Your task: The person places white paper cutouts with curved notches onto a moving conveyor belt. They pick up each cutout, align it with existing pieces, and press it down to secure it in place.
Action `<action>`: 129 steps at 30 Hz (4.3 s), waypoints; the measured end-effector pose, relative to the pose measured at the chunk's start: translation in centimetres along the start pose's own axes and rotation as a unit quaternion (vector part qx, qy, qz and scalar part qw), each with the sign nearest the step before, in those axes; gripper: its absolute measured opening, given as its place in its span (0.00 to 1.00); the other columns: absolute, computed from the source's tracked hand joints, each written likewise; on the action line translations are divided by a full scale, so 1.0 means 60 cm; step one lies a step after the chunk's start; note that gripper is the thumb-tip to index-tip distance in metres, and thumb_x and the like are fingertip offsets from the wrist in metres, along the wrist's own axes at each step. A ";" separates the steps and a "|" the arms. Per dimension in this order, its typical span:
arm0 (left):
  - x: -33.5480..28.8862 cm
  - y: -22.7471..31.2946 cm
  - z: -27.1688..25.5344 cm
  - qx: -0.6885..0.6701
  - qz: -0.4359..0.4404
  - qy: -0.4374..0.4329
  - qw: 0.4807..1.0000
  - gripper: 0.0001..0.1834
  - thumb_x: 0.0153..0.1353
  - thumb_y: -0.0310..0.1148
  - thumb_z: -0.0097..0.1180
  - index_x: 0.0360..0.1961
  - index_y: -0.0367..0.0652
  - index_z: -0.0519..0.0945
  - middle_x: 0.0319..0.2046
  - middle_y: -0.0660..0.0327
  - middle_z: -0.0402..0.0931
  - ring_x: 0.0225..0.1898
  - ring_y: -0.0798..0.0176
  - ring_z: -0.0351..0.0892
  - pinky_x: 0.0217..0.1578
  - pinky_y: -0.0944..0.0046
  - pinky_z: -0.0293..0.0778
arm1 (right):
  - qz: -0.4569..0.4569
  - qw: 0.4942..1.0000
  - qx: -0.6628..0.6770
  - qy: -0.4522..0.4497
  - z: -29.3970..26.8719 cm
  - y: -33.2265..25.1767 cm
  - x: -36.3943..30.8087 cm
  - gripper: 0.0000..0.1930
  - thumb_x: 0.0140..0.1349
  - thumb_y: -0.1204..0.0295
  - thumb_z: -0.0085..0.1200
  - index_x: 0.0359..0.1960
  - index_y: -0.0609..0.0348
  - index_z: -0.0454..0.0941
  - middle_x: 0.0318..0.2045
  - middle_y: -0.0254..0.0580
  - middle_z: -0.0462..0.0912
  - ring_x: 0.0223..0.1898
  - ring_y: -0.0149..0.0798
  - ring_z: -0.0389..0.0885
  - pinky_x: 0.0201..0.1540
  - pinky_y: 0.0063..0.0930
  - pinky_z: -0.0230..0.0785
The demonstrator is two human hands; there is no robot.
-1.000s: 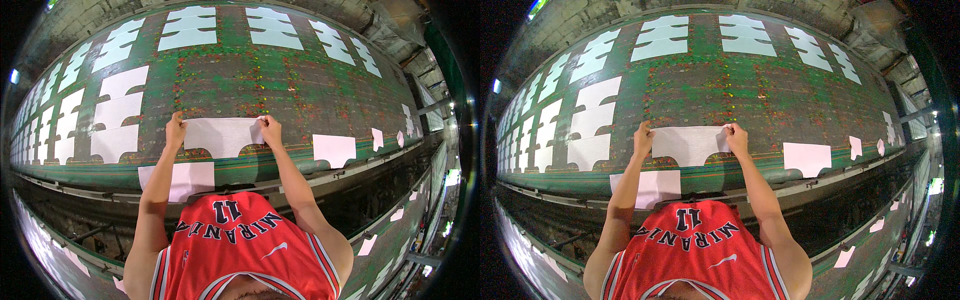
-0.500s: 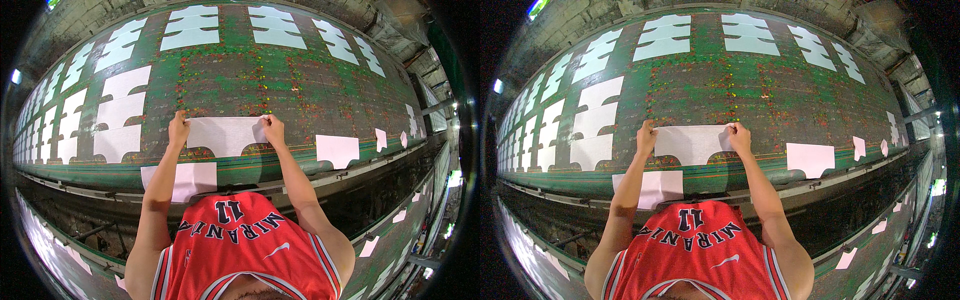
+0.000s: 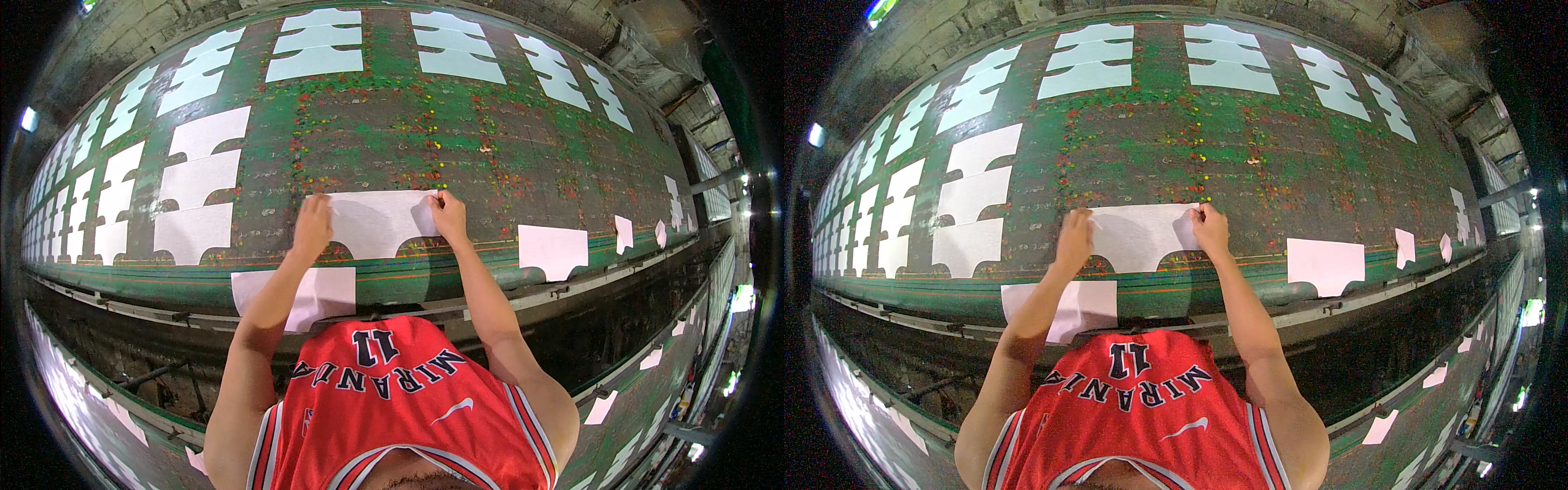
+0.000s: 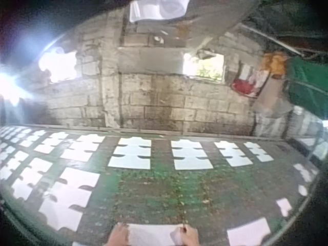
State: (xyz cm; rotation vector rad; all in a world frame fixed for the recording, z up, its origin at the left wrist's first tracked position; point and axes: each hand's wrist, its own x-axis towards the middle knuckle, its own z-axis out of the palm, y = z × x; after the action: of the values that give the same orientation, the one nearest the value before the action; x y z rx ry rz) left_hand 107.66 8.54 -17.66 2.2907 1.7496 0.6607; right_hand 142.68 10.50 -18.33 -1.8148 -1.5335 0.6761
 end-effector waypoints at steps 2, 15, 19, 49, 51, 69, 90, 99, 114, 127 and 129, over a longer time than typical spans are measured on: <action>-0.013 0.013 0.017 -0.032 0.086 0.015 0.996 0.27 0.67 0.34 0.56 0.63 0.30 0.68 0.66 0.39 0.63 0.69 0.36 0.59 0.68 0.43 0.59 | -0.008 1.000 -0.002 0.005 0.002 -0.001 0.000 0.14 0.64 0.61 0.61 0.37 0.61 0.81 0.27 0.53 0.84 0.29 0.54 0.84 0.35 0.46 0.72; -0.004 0.088 0.072 0.158 -0.047 -0.025 0.986 0.41 0.73 0.55 0.38 0.71 0.27 0.60 0.76 0.42 0.49 0.77 0.40 0.47 0.70 0.25 0.37 | -0.033 0.999 0.029 0.004 -0.001 0.006 0.012 0.14 0.66 0.63 0.61 0.39 0.64 0.82 0.26 0.46 0.83 0.25 0.40 0.81 0.33 0.36 0.73; 0.014 0.110 0.077 0.116 -0.035 -0.027 0.992 0.38 0.73 0.52 0.41 0.71 0.29 0.60 0.77 0.44 0.48 0.78 0.41 0.46 0.69 0.23 0.37 | 0.057 0.988 0.136 -0.040 -0.029 0.016 0.020 0.13 0.71 0.66 0.55 0.48 0.63 0.80 0.31 0.41 0.85 0.25 0.34 0.83 0.28 0.30 0.75; 0.009 0.162 0.097 0.114 0.076 -0.059 0.989 0.40 0.72 0.52 0.42 0.72 0.30 0.59 0.77 0.45 0.48 0.78 0.42 0.45 0.69 0.23 0.38 | -0.255 0.965 -0.065 -0.005 -0.023 -0.063 -0.170 0.14 0.61 0.75 0.58 0.49 0.60 0.79 0.52 0.47 0.79 0.56 0.51 0.76 0.61 0.48 0.66; 0.022 0.180 0.113 0.116 0.087 -0.083 0.986 0.40 0.73 0.54 0.39 0.73 0.30 0.57 0.77 0.45 0.45 0.78 0.42 0.42 0.70 0.24 0.36 | -0.213 0.974 -0.052 0.051 -0.055 -0.036 -0.174 0.11 0.62 0.78 0.57 0.46 0.60 0.80 0.48 0.46 0.80 0.51 0.50 0.78 0.55 0.45 0.70; 0.047 0.221 0.141 0.071 0.139 -0.085 0.984 0.38 0.74 0.55 0.37 0.74 0.36 0.59 0.78 0.53 0.46 0.79 0.48 0.43 0.70 0.25 0.39 | -0.123 0.985 -0.020 0.119 -0.111 0.017 -0.156 0.06 0.67 0.79 0.55 0.42 0.64 0.82 0.43 0.44 0.81 0.34 0.41 0.79 0.33 0.31 0.71; -0.202 -0.017 -0.157 -0.038 -0.015 -0.089 0.995 0.07 0.57 0.22 0.57 0.36 0.44 0.78 0.41 0.57 0.74 0.50 0.47 0.71 0.50 0.46 0.64 | -0.263 0.947 0.033 -0.179 0.057 -0.149 -0.184 0.10 0.57 0.72 0.63 0.40 0.60 0.81 0.40 0.47 0.82 0.44 0.52 0.81 0.47 0.43 0.75; -0.146 0.070 -0.200 -0.245 -0.002 -0.175 0.954 0.06 0.61 0.24 0.59 0.36 0.37 0.75 0.29 0.49 0.78 0.33 0.44 0.80 0.34 0.51 0.73 | -0.341 0.867 0.091 -0.353 0.126 -0.235 -0.200 0.15 0.56 0.66 0.67 0.40 0.62 0.80 0.33 0.47 0.81 0.37 0.54 0.79 0.41 0.40 0.72; -0.094 0.065 -0.133 -0.301 -0.060 -0.256 0.917 0.16 0.57 0.29 0.68 0.44 0.34 0.81 0.37 0.48 0.84 0.38 0.54 0.83 0.43 0.58 0.76 | -0.222 0.953 -0.082 -0.191 -0.117 -0.107 -0.119 0.09 0.59 0.72 0.61 0.40 0.61 0.82 0.39 0.47 0.82 0.40 0.48 0.83 0.45 0.40 0.76; -0.119 0.043 -0.081 -0.203 -0.094 -0.067 0.972 0.10 0.57 0.20 0.63 0.40 0.35 0.77 0.33 0.46 0.81 0.36 0.43 0.83 0.36 0.51 0.76 | -0.205 0.971 0.027 -0.118 0.008 -0.042 -0.155 0.12 0.59 0.74 0.64 0.45 0.59 0.81 0.42 0.45 0.76 0.38 0.47 0.82 0.40 0.38 0.76; -0.123 0.043 -0.083 -0.199 -0.102 -0.045 0.974 0.09 0.58 0.20 0.62 0.39 0.37 0.77 0.34 0.46 0.81 0.36 0.43 0.83 0.35 0.50 0.75 | -0.214 0.971 0.006 -0.104 0.007 -0.044 -0.153 0.13 0.60 0.73 0.64 0.46 0.58 0.82 0.42 0.45 0.76 0.38 0.47 0.82 0.40 0.38 0.76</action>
State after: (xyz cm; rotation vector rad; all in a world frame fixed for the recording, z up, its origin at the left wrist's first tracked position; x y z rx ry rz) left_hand 106.14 0.21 -13.95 1.8199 1.6087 0.7712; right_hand 139.03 1.80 -16.88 -1.3671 -1.9739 0.6735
